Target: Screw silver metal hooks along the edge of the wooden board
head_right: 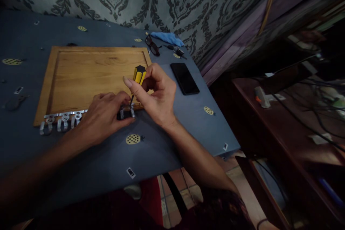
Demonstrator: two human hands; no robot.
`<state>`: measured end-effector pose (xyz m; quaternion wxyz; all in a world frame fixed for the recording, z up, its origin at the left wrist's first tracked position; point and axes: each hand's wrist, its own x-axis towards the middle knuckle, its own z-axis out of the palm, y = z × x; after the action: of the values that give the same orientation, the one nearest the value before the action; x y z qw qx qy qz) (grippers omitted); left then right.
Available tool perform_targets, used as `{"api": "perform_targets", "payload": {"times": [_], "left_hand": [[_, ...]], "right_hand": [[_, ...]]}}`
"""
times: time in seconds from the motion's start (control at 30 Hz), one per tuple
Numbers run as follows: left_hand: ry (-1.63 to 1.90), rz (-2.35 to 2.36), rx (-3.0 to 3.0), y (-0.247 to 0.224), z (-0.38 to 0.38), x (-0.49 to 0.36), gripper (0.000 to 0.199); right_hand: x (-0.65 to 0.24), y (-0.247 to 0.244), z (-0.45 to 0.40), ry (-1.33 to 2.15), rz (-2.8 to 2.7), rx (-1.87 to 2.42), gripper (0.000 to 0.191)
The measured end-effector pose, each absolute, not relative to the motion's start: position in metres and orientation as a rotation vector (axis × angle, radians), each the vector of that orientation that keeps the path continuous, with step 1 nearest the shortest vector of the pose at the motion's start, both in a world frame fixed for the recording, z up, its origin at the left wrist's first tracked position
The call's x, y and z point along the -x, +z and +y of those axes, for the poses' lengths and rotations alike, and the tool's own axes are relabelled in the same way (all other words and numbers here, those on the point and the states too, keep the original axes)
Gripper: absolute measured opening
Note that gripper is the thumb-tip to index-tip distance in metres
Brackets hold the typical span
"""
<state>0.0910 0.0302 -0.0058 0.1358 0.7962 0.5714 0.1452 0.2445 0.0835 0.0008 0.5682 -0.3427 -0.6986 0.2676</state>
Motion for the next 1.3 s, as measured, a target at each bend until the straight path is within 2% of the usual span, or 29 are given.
{"api": "perform_targets", "payload": {"times": [0.37, 0.87, 0.97, 1.3], "left_hand": [[0.4, 1.646, -2.31, -0.0054, 0.0302, -0.0904, 0.035], [0.417, 1.64, -2.318, -0.0049, 0.0294, -0.0896, 0.033], [0.426, 1.639, -2.32, -0.0055, 0.0286, -0.0893, 0.033], [0.383, 1.642, -2.308, -0.0027, 0.0302, -0.0903, 0.033]], "right_hand": [[-0.2404, -0.0037, 0.0816, 0.528, -1.618, 0.787, 0.032], [-0.2353, -0.0022, 0.0792, 0.529, -1.553, 0.827, 0.04], [-0.2384, 0.0003, 0.076, 0.554, -1.53, 0.825, 0.043], [-0.2427, -0.0017, 0.082, 0.645, -1.544, 0.804, 0.038]]}}
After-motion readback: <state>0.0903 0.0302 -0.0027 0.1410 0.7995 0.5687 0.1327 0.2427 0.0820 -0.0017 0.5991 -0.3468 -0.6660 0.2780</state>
